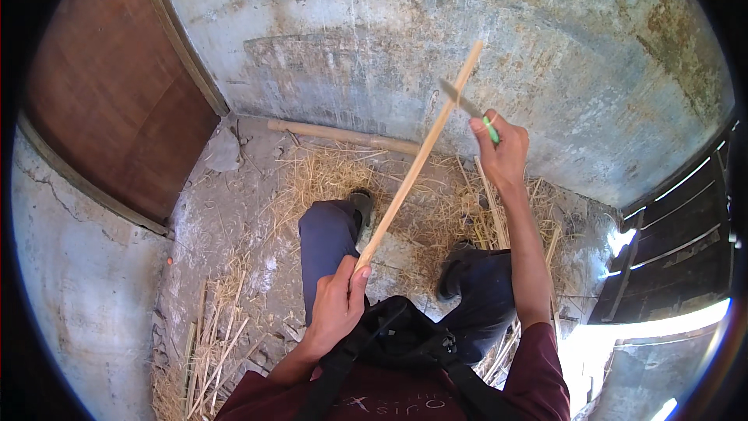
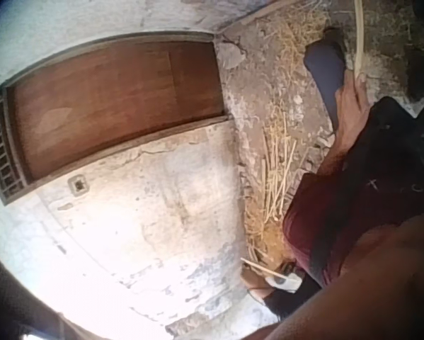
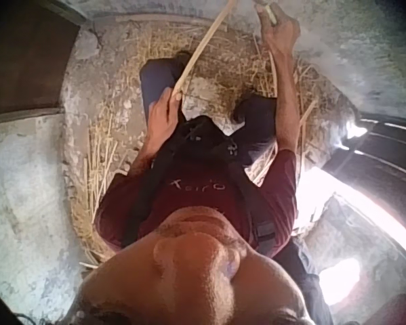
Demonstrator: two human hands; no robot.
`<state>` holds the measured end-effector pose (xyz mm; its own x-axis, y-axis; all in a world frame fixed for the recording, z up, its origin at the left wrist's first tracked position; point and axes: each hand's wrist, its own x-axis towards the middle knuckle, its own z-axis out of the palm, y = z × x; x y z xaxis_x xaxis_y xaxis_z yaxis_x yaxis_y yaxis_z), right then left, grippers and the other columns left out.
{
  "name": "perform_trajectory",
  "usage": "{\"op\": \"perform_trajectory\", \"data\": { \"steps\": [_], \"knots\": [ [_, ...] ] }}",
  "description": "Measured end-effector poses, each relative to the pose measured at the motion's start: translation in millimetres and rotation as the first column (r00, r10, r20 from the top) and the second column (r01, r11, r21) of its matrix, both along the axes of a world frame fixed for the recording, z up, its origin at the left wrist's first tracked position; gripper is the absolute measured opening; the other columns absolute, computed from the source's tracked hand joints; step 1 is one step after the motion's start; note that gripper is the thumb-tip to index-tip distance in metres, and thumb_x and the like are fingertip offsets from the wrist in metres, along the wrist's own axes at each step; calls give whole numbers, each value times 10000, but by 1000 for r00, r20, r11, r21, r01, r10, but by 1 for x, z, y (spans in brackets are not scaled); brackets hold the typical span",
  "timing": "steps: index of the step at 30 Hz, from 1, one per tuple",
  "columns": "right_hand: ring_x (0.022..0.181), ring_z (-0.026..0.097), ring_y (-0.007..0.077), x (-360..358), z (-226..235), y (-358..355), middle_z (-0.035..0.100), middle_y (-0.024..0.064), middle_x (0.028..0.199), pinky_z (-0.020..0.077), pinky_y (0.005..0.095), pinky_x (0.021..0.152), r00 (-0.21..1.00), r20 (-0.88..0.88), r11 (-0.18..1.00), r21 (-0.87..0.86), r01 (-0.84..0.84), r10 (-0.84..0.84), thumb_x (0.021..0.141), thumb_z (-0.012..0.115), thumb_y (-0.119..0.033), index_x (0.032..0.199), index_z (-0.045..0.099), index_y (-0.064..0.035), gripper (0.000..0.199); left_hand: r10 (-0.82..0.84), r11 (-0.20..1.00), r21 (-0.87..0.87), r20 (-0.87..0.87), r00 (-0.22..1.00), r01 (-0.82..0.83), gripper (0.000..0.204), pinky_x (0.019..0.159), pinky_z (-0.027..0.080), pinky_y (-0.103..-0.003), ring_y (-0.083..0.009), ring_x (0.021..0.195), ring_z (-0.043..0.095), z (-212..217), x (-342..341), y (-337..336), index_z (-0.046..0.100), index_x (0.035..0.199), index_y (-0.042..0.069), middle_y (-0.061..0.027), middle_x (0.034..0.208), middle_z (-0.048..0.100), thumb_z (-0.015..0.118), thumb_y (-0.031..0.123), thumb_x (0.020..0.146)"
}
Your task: The person whittles a long wooden rod using a knife, removing thin strips of wood from the surface.
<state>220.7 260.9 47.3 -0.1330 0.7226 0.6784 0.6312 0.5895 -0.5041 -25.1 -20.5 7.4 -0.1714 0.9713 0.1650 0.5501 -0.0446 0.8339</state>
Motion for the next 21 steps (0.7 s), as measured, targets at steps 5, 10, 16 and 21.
{"op": "perform_trajectory", "data": {
  "steps": [5, 10, 16, 21],
  "knots": [
    [693, 673, 372, 35, 10, 49, 690, 185, 719, 521, 460, 690, 971, 23, 963, -127, 238, -237, 1074, 608, -548, 961, 766, 1, 582, -36, 997, -68, 30, 999, 38, 229, 530, 414, -485, -446, 551, 581, -14, -4, -19, 549, 977, 13, -213, 624, 503, 589, 185, 1123],
    [1001, 736, 429, 75, -39, 106, 784, 243, 1012, 560, 500, 930, 975, 83, 920, -326, 220, -204, 1041, 556, -655, 1065, 803, 8, 708, -41, 994, -98, 20, 999, 43, 226, 528, 417, -470, -420, 534, 582, -19, -10, -13, 582, 968, 11, -199, 609, 517, 624, 185, 1106],
    [1094, 750, 423, 73, -76, 91, 789, 249, 1112, 566, 511, 968, 812, 583, 714, -567, 410, -3, 1025, 527, -696, 1096, 822, -31, 732, 58, 993, -105, 45, 997, -53, 238, 512, 396, -416, -274, 502, 538, -28, -15, -1, 608, 951, 10, -153, 604, 528, 656, 193, 1094],
    [730, 705, 317, 43, -33, 54, 699, 154, 730, 540, 482, 719, 992, -13, 957, -266, 118, -125, 1075, 510, -650, 885, 719, -25, 686, 71, 995, -82, 148, 986, -59, 268, 507, 358, -327, -84, 532, 465, -37, -17, 10, 588, 908, 21, -39, 608, 550, 655, 195, 1101]
  ]
}}
